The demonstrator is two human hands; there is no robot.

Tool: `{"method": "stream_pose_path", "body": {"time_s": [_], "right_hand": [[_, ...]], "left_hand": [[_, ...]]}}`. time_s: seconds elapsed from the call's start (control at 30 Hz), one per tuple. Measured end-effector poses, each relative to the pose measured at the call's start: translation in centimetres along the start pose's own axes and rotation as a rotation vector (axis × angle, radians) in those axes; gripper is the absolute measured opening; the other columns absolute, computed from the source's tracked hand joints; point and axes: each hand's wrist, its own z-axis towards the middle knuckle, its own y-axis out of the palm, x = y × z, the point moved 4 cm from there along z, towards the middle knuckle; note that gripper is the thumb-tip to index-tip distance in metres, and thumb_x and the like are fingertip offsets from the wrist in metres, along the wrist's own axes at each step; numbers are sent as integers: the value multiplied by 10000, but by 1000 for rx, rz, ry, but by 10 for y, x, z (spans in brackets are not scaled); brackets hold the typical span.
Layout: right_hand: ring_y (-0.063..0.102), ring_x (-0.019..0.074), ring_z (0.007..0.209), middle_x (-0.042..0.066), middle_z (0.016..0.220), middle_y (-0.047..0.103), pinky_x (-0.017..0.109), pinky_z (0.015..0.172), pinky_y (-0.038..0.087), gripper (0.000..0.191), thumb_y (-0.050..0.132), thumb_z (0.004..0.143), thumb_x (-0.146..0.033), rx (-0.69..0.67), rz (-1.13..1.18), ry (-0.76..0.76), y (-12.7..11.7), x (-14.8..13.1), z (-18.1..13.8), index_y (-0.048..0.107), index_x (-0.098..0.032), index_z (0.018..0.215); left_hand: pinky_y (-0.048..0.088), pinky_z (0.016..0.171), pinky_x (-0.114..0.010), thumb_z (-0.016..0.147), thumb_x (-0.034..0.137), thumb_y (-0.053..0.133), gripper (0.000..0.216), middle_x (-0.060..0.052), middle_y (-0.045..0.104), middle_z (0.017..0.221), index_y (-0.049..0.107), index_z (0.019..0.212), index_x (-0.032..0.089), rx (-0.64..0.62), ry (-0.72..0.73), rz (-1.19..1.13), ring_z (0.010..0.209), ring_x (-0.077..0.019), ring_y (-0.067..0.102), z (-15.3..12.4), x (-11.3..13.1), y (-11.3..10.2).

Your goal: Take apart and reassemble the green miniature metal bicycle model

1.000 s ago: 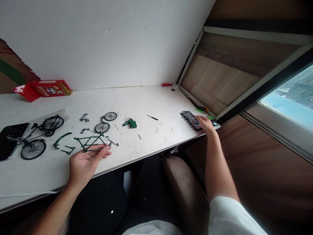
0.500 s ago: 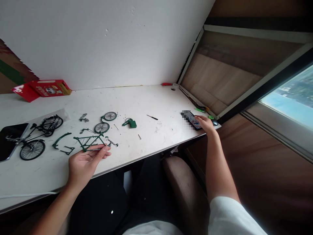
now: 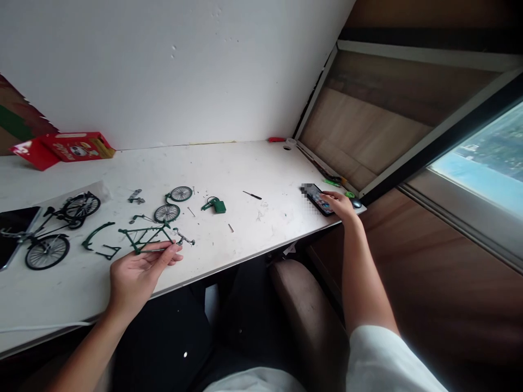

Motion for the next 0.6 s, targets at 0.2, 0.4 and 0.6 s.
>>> {"method": "stream_pose_path", "body": {"time_s": [0.2, 0.4, 0.6], "right_hand": [[742, 350, 1079, 135, 1019, 823, 453, 942, 587, 623, 834, 739, -664, 33, -36, 18, 4, -4, 1, 825, -176, 1126], [739, 352, 1102, 128, 1007, 815, 451, 921, 598, 556, 819, 773, -653, 29, -35, 14, 5, -7, 2, 803, -199, 1092], [766, 299, 954, 104, 964, 809, 417, 852, 623, 609, 891, 756, -579, -37, -4, -6, -1, -6, -4, 792, -168, 1194]], "left_hand": [[731, 758, -340, 800, 431, 929, 337, -87, 852, 868, 835, 925, 133, -7, -13, 28, 732, -238, 826, 0, -1, 0], [728, 773, -337, 824, 408, 914, 310, -87, 853, 879, 836, 942, 132, -13, 5, 48, 745, -234, 824, 0, 0, -1], [732, 756, -359, 834, 423, 896, 309, -88, 852, 884, 831, 939, 139, -12, 39, 53, 730, -245, 823, 0, 0, -1]]}}
